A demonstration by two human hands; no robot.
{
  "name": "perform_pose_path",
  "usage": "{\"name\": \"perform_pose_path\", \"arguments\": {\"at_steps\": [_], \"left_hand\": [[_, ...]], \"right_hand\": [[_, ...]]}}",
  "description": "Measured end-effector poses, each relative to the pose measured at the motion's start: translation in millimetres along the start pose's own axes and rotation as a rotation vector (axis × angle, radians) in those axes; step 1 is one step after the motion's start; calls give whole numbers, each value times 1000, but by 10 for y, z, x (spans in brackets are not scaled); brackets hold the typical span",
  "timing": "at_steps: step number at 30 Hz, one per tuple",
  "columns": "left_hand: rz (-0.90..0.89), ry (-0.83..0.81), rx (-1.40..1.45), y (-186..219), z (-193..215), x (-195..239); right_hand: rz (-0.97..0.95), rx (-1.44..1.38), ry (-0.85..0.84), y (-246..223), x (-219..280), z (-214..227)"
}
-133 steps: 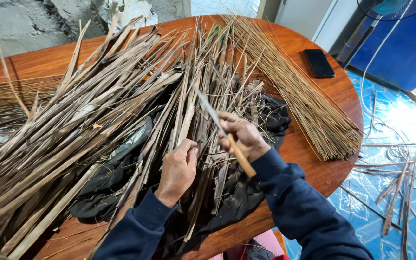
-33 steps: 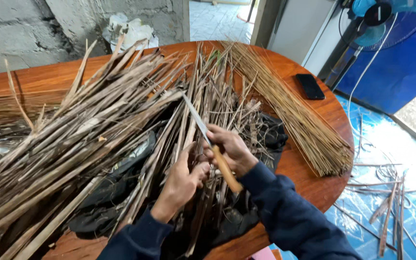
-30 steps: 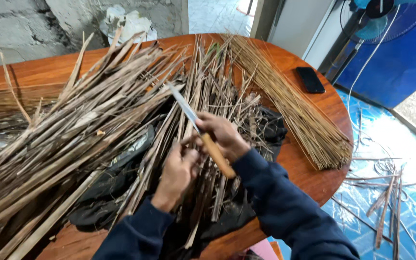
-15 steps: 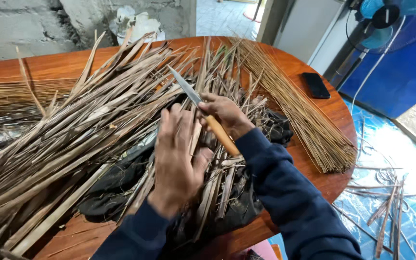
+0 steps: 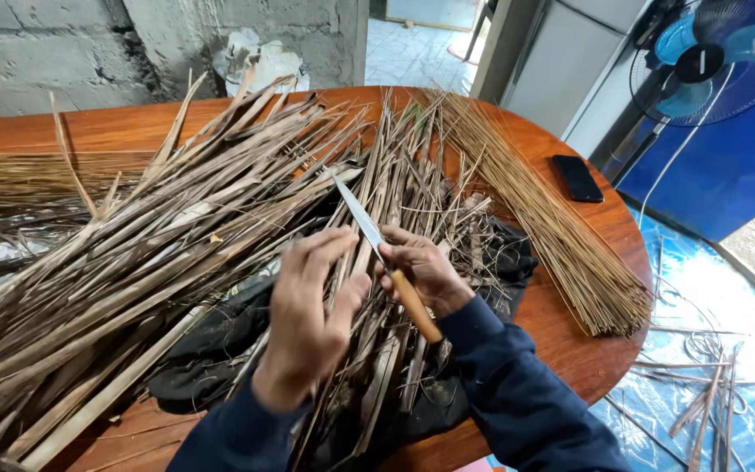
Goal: The person uses a knife to split dried palm leaves into thin strips on a wooden table. They repeatedly hold a leaf, slice it lengthwise, and place the resulting strips into a growing pile on the table.
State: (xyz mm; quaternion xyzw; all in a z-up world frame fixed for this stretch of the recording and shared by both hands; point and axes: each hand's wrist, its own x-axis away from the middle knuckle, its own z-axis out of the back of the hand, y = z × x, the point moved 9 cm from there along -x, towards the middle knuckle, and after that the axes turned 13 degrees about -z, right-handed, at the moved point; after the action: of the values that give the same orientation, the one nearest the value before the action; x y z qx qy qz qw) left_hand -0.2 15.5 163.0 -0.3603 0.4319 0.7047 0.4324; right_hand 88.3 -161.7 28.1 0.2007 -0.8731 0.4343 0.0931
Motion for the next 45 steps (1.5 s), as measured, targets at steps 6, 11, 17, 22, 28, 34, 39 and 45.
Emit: {"name": "perform_pose_path", "arguments": {"at_steps": [6, 11, 17, 22, 28, 34, 39, 45], "left_hand": [[780, -102, 528, -812, -680, 573], [982, -63, 768, -906, -1051, 855], [1165, -48, 996, -995, -1330, 1139], [1203, -26, 1028, -1081, -1385, 1227], [1244, -19, 1027, -1241, -1470, 1416], [1221, -166, 993, -1051, -1502, 1369], [1240, -117, 1033, -1064, -1510, 1414], [1223, 27, 1040, -1134, -1356, 1293]], "right_hand": [[53, 109, 46, 124, -126, 343], [40, 111, 34, 179, -134, 394], [46, 76, 47, 110, -88, 549], [24, 72, 2, 11, 26, 514], [-164, 89, -78, 244, 121, 351], [-96, 74, 1, -27, -345, 1195], [40, 20, 33, -401, 20, 956], [-116, 115, -55, 15, 193, 392]]}}
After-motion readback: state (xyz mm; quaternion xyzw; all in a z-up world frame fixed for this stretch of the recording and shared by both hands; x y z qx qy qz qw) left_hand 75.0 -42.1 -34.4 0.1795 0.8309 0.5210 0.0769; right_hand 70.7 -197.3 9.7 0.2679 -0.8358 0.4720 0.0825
